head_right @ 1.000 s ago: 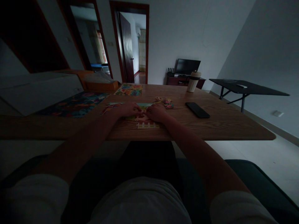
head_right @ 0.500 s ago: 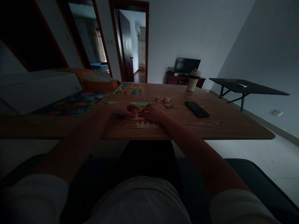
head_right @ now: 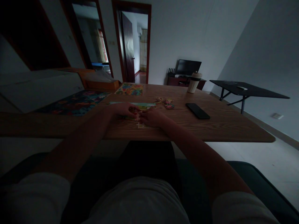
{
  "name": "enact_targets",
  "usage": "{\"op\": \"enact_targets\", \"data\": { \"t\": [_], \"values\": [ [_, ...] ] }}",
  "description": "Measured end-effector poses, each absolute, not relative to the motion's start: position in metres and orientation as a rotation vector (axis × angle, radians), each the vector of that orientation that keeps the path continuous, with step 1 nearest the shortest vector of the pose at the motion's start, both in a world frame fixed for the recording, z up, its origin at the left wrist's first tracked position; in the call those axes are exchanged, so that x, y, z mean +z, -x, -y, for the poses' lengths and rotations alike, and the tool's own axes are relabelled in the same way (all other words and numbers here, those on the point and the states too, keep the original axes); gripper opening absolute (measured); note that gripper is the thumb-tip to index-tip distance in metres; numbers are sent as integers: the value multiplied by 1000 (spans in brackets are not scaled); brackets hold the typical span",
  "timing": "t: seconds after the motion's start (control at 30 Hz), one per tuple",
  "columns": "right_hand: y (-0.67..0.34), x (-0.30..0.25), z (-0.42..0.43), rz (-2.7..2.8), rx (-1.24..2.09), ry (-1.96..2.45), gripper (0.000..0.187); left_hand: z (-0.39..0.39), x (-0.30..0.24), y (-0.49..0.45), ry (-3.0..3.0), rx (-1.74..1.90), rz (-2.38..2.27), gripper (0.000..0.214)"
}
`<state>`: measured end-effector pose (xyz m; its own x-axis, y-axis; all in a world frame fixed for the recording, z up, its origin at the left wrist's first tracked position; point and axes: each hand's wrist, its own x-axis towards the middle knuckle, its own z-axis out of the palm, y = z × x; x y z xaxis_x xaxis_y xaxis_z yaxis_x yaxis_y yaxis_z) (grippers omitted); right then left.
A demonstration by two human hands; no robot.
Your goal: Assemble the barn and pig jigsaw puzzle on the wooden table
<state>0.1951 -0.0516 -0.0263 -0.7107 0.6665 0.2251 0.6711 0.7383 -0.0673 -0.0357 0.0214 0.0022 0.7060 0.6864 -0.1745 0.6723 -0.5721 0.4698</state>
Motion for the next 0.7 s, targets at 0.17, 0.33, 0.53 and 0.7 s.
{"op": "enact_targets", "data": {
  "t": [0.17,0.33,0.53,0.7],
  "values": [
    [-202,-27,41,2592,186,1113,36,-24,0,38,-2400,51,-1014,69],
    [-232,-34,16,2155,188,1475,35,-29,-4,39,-2464,105,-1076,69],
    [-240,-35,12,2297,346,1483,19,-22,-3,32,-2476,169,-1025,55],
    [-232,-32,17,2287,384,1459,20,-18,0,28,-2479,151,-957,46]
  ]
}}
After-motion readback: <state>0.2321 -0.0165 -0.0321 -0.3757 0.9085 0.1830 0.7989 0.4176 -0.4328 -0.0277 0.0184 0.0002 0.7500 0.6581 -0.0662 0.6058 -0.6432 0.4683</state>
